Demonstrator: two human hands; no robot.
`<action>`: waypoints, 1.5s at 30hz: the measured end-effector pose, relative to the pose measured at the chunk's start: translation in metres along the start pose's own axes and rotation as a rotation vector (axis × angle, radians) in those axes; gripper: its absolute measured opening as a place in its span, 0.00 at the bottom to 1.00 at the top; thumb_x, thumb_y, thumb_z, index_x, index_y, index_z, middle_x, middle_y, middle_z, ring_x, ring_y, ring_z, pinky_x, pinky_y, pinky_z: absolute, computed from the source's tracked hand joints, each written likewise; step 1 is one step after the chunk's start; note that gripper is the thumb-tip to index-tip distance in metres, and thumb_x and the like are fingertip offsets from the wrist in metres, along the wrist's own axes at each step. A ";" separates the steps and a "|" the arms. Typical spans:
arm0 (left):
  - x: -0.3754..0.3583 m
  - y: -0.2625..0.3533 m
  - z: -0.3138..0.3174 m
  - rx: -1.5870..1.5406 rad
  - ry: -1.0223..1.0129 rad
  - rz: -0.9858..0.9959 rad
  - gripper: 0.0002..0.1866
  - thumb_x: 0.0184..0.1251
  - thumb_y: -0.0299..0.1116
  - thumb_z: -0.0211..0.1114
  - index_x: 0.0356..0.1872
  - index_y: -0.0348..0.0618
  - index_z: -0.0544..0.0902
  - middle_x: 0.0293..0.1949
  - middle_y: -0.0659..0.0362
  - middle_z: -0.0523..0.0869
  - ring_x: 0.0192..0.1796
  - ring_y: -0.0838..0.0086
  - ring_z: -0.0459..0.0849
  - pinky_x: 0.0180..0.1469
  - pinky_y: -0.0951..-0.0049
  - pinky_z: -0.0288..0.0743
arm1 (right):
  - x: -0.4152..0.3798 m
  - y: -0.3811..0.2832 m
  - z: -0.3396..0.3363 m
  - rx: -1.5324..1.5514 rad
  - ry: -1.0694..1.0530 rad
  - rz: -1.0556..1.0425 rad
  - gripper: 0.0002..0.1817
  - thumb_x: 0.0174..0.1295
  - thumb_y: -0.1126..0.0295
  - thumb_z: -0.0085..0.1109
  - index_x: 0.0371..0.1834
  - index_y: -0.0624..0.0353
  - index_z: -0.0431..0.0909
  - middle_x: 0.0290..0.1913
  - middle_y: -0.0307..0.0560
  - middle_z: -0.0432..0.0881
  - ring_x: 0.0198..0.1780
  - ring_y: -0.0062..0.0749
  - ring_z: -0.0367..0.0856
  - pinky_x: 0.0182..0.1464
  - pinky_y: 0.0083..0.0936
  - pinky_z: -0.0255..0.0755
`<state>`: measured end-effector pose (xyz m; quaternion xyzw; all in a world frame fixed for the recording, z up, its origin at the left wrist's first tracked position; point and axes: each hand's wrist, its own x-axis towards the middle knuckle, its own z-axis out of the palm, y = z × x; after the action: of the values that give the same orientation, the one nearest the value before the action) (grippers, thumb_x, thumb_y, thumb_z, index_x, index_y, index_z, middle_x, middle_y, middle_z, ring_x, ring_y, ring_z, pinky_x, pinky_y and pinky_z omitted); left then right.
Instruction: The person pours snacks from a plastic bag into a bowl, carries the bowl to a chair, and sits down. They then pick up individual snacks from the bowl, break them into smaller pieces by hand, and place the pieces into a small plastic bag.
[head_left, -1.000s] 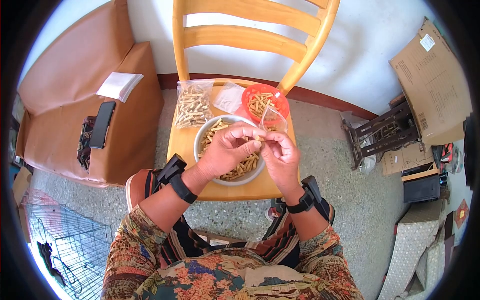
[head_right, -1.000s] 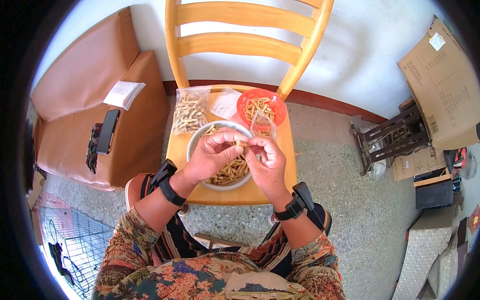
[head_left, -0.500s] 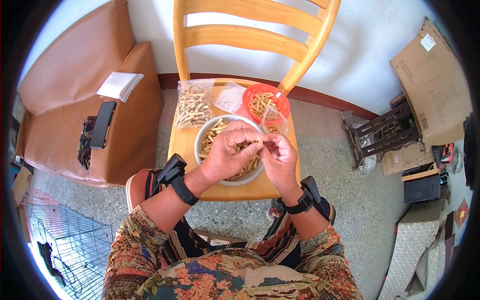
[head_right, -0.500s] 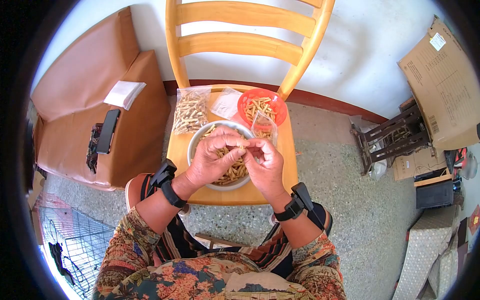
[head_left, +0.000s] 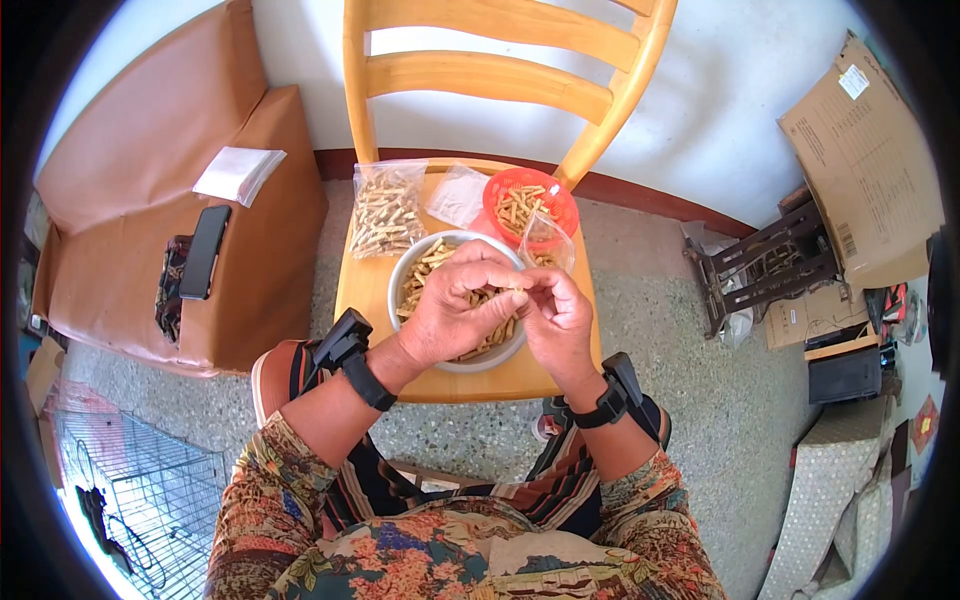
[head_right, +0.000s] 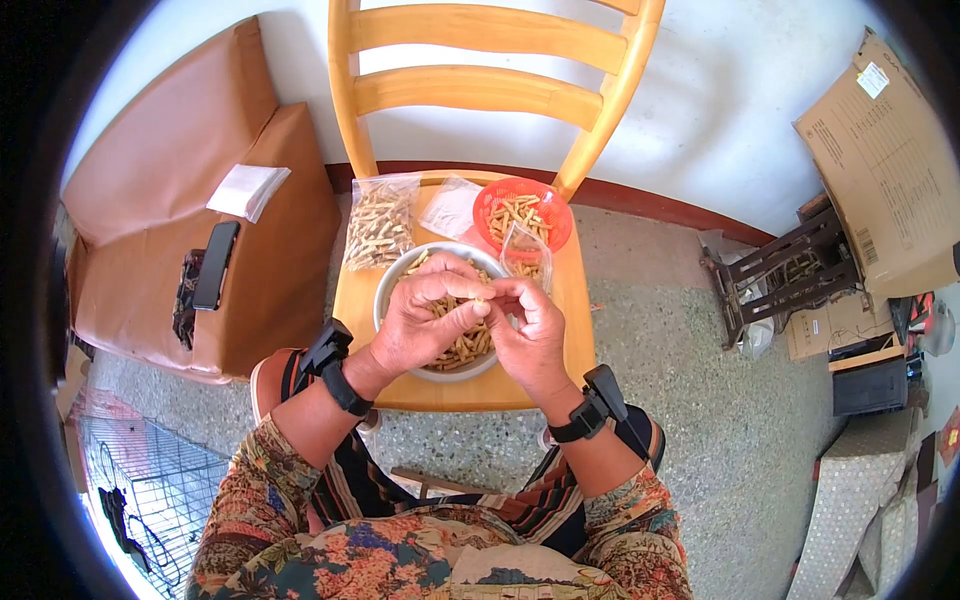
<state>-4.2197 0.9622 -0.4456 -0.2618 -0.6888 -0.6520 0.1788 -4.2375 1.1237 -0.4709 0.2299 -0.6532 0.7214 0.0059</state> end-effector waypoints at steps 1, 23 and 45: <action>-0.001 -0.004 0.002 0.000 -0.001 0.001 0.07 0.63 0.26 0.65 0.41 0.40 0.83 0.37 0.61 0.80 0.41 0.77 0.77 0.47 0.76 0.72 | 0.000 0.000 0.000 0.000 0.000 -0.001 0.10 0.60 0.78 0.62 0.44 0.63 0.74 0.41 0.37 0.78 0.40 0.16 0.76 0.46 0.16 0.72; 0.001 -0.010 -0.009 -0.482 0.201 -0.656 0.16 0.73 0.43 0.53 0.54 0.47 0.76 0.35 0.68 0.79 0.37 0.84 0.77 0.40 0.81 0.71 | 0.035 -0.039 -0.031 -0.903 0.275 -0.478 0.13 0.47 0.83 0.64 0.37 0.58 0.82 0.31 0.44 0.79 0.35 0.37 0.76 0.41 0.28 0.71; 0.006 -0.010 -0.020 -0.580 0.400 -0.592 0.17 0.76 0.42 0.47 0.50 0.41 0.76 0.32 0.66 0.78 0.35 0.82 0.75 0.38 0.80 0.69 | 0.001 -0.006 0.013 -1.032 -0.360 -0.243 0.07 0.46 0.75 0.64 0.29 0.55 0.82 0.30 0.43 0.75 0.39 0.41 0.75 0.41 0.35 0.71</action>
<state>-4.2322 0.9427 -0.4487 0.0380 -0.4749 -0.8786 0.0333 -4.2325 1.1119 -0.4643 0.3902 -0.8812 0.2518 0.0891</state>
